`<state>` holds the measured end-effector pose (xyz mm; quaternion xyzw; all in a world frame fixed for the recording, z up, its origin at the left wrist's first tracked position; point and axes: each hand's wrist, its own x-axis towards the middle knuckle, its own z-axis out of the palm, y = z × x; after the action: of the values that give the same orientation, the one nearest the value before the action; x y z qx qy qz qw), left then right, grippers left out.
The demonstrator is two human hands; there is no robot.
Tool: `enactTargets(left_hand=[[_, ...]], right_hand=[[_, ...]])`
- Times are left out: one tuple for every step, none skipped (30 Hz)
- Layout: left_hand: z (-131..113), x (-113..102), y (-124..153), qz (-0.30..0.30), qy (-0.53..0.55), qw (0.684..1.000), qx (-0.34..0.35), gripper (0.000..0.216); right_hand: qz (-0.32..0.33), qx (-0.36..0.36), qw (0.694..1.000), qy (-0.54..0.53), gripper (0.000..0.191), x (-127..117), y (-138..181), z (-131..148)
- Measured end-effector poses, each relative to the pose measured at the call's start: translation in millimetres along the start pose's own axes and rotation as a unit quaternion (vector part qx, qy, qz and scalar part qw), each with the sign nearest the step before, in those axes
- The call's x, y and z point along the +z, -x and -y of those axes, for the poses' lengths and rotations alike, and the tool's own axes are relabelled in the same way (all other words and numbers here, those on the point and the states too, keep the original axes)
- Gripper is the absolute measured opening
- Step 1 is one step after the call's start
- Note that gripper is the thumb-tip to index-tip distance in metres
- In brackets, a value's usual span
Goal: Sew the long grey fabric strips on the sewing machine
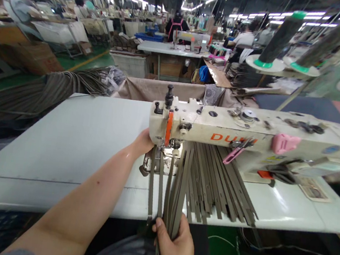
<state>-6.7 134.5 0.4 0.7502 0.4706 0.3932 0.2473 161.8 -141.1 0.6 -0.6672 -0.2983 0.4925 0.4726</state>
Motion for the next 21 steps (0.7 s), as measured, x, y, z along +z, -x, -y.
enactTargets(left_hand=[[0,0,0,-0.002,0.002,1.000,0.003,0.045],[0,1,0,-0.004,0.003,1.000,0.004,0.043],[1,1,1,-0.007,0.004,1.000,0.004,0.042],[2,2,1,-0.010,0.005,1.000,0.004,0.041],[2,2,1,-0.013,0.006,1.000,0.002,0.040],[3,3,1,-0.016,0.007,1.000,-0.001,0.040],[3,3,1,-0.019,0.007,1.000,-0.007,0.039],[3,3,0,-0.019,0.006,1.000,-0.012,0.038],[2,3,0,-0.018,0.005,1.000,-0.018,0.037],[1,3,0,-0.016,0.003,1.000,-0.023,0.036],[0,2,0,-0.012,0.002,1.000,-0.027,0.035],[-1,1,0,-0.008,0.002,1.000,-0.029,0.034],[-3,0,0,-0.005,0.002,0.999,-0.032,0.033],[-4,-1,-1,-0.002,0.002,0.999,-0.036,0.032],[-5,-2,-1,0.003,0.001,0.999,-0.042,0.031],[-5,-2,-1,0.008,-0.001,0.999,-0.049,0.030],[-6,-3,-1,0.014,-0.004,0.998,-0.055,0.029],[-6,-3,0,0.017,-0.008,0.998,-0.061,0.028],[-6,-4,0,0.018,-0.012,0.998,-0.064,0.027],[-6,-4,0,0.015,-0.014,0.998,-0.067,0.026],[-6,-4,0,0.009,-0.015,0.997,-0.072,0.025]], right_hand=[[-0.005,-0.004,1.000,-0.001,0.051,1,1,2],[-0.007,-0.006,1.000,-0.002,0.050,2,2,4],[-0.009,-0.006,1.000,-0.004,0.050,2,3,6],[-0.011,-0.004,1.000,-0.007,0.051,3,3,8],[-0.014,-0.002,1.000,-0.010,0.051,3,4,9],[-0.015,0.000,1.000,-0.010,0.050,2,4,10],[-0.011,0.004,1.000,-0.009,0.050,2,3,11],[-0.004,0.009,1.000,-0.006,0.049,1,3,12],[0.004,0.015,1.000,-0.002,0.049,-1,2,13],[0.013,0.019,1.000,0.002,0.048,-2,1,14],[0.021,0.023,0.999,0.005,0.047,-3,1,14],[0.026,0.026,0.999,0.007,0.047,-4,0,15],[0.027,0.027,0.999,0.006,0.047,-4,0,15],[0.027,0.027,0.999,0.005,0.048,-4,-1,15],[0.027,0.027,0.999,0.004,0.048,-4,-1,16],[0.026,0.025,0.999,0.003,0.048,-4,-1,16],[0.025,0.024,0.999,0.003,0.049,-3,-1,17],[0.023,0.022,0.999,0.002,0.050,-2,-1,17],[0.022,0.021,1.000,0.001,0.051,-2,-2,17],[0.022,0.022,1.000,-0.001,0.052,-1,-2,17],[0.021,0.021,1.000,-0.002,0.053,-1,-2,16]])
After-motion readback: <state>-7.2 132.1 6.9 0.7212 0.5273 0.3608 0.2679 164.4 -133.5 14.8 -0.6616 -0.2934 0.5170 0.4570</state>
